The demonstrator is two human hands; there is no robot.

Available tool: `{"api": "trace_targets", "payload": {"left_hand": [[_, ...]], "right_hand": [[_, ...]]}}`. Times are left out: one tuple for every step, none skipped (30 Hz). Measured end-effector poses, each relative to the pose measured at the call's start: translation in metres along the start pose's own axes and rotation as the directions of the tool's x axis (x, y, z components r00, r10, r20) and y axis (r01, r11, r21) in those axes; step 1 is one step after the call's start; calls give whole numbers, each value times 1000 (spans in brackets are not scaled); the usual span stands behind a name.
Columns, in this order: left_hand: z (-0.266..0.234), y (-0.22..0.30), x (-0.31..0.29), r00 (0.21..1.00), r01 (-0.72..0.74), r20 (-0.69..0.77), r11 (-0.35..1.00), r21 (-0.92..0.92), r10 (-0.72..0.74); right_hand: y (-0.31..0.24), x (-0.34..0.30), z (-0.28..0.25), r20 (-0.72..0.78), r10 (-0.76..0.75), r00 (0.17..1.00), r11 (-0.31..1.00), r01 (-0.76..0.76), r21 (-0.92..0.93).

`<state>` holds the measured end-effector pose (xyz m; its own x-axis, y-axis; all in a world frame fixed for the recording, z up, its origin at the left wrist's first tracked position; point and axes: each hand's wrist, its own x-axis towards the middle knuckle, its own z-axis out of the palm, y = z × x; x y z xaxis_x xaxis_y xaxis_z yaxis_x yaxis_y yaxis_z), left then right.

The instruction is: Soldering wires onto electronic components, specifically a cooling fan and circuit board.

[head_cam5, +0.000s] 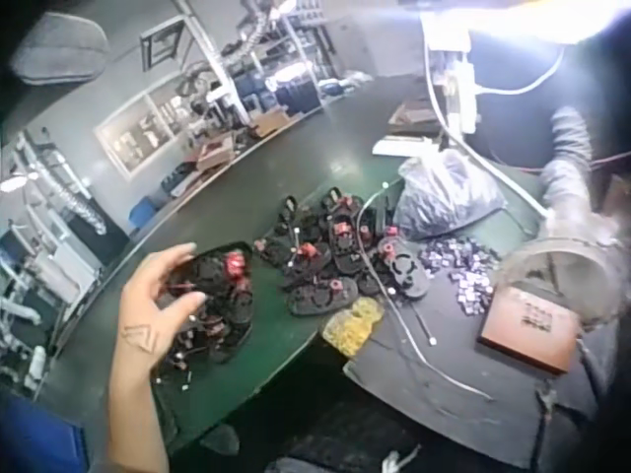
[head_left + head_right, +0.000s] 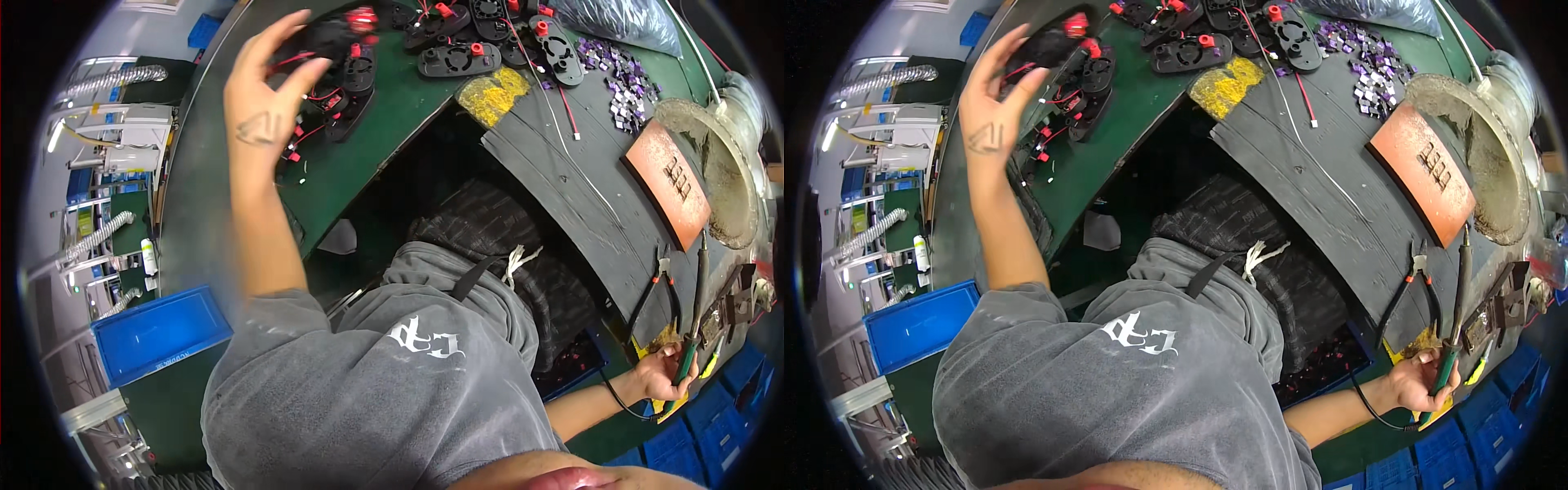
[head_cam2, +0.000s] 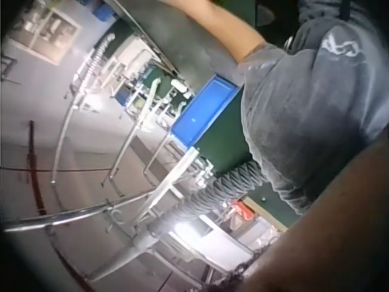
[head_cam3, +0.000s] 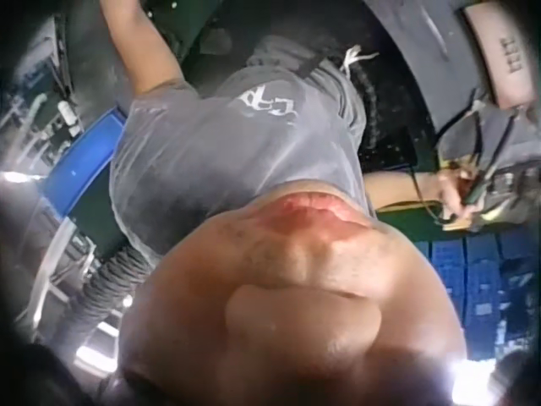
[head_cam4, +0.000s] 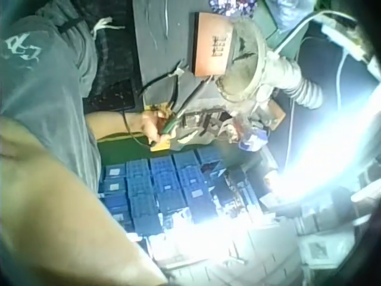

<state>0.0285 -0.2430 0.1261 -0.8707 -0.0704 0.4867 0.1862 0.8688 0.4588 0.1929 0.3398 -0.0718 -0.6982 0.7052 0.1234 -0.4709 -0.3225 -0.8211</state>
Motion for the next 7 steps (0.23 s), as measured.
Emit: {"api": "trace_targets", "payload": {"left_hand": [[-13, -25, 6, 999, 37, -26, 994, 99, -34], [-22, -48, 9, 996, 86, -4, 991, 99, -86], [-29, -70, 13, 991, 133, 15, 986, 105, -135], [-34, -94, 16, 991, 130, 8, 986, 106, -132], [-42, -114, 19, 967, 240, 81, 971, 14, -240], [-41, -138, 20, 927, 352, 169, 932, -86, -335], [-37, -150, 21, 901, 402, 219, 911, -95, -375]], "right_hand": [[0, -1, 2, -12, -7, 1000, 1000, 7, -3], [-1, -2, 3, -21, -13, 1000, 1000, 13, -7], [0, -1, 4, -16, -15, 1000, 1000, 15, 1], [1, -1, 3, -35, -12, 999, 1000, 13, 6], [4, 1, 0, -59, 2, 998, 1000, -1, 20], [4, 1, -3, -32, -8, 999, 1000, 8, 9], [3, 0, -6, -11, -20, 1000, 1000, 20, -7]]}}
